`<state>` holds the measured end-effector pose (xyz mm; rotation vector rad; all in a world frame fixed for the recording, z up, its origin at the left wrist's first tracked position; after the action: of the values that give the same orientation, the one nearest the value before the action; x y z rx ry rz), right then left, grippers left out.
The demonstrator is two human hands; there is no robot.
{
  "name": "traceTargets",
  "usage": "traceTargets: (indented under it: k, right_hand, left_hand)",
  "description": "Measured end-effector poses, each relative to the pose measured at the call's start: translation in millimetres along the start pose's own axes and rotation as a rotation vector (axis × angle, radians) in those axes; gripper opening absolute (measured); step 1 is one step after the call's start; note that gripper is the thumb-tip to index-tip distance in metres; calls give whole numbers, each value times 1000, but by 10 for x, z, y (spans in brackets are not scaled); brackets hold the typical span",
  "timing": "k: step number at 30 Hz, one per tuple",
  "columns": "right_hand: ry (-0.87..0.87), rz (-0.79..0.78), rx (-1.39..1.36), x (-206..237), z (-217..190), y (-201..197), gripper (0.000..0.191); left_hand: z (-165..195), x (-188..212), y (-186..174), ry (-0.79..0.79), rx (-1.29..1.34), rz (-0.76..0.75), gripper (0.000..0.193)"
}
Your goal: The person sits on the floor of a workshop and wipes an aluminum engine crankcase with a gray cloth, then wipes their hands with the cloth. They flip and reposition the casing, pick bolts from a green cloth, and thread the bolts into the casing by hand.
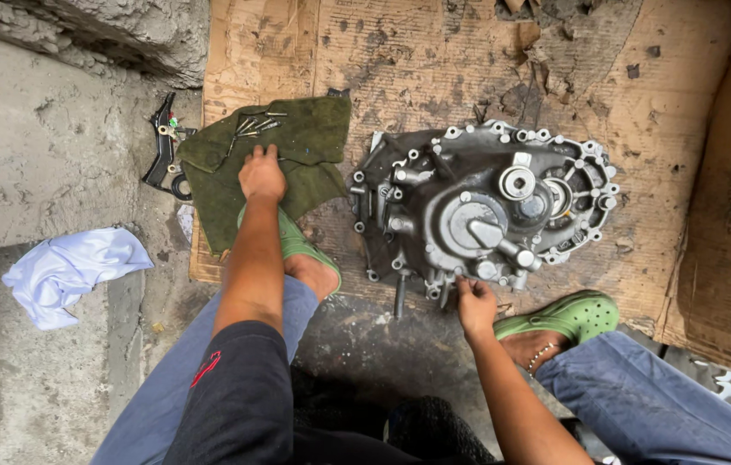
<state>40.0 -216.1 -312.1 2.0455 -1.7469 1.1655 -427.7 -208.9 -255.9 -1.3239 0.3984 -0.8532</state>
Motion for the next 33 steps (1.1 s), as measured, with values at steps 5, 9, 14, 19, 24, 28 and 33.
traceTargets:
  k: [5, 9, 14, 19, 24, 28, 33]
  right_hand:
    - [28, 2, -6, -23, 32, 15, 22]
    - [-80, -19, -13, 9, 49, 49, 19]
    - [-84, -48, -3, 53, 83, 76, 14]
    - [-40, -46, -29, 54, 56, 47, 15]
    - [-86, -40, -1, 16, 102, 53, 16]
    - [-123, -33, 18, -39, 150, 46, 13]
    - [-154, 20, 36, -83, 195, 14, 12]
  left_hand:
    - [-7, 6, 22, -10, 28, -85, 37]
    - [-203, 59, 87, -38, 156, -133, 27]
    - [-544, 105, -52, -187, 435, 6, 24]
    - [-530, 111, -101, -282, 497, 39, 22]
    - [-333, 121, -103, -137, 325, 138, 23]
    - [-588, 33, -19, -245, 521, 175, 20]
    - [-1004, -130, -280, -353, 660, 406, 29]
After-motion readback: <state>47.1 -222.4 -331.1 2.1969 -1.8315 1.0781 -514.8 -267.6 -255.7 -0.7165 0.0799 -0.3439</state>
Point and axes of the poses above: each hand's wrist, its own x-axis away from the middle knuckle, its own y-axis out of the palm, z = x × y, the point moved 9 cm from there along -x, towards the middle knuckle, and after that the axes turned 14 degrees about x, right-handed, at the moved point
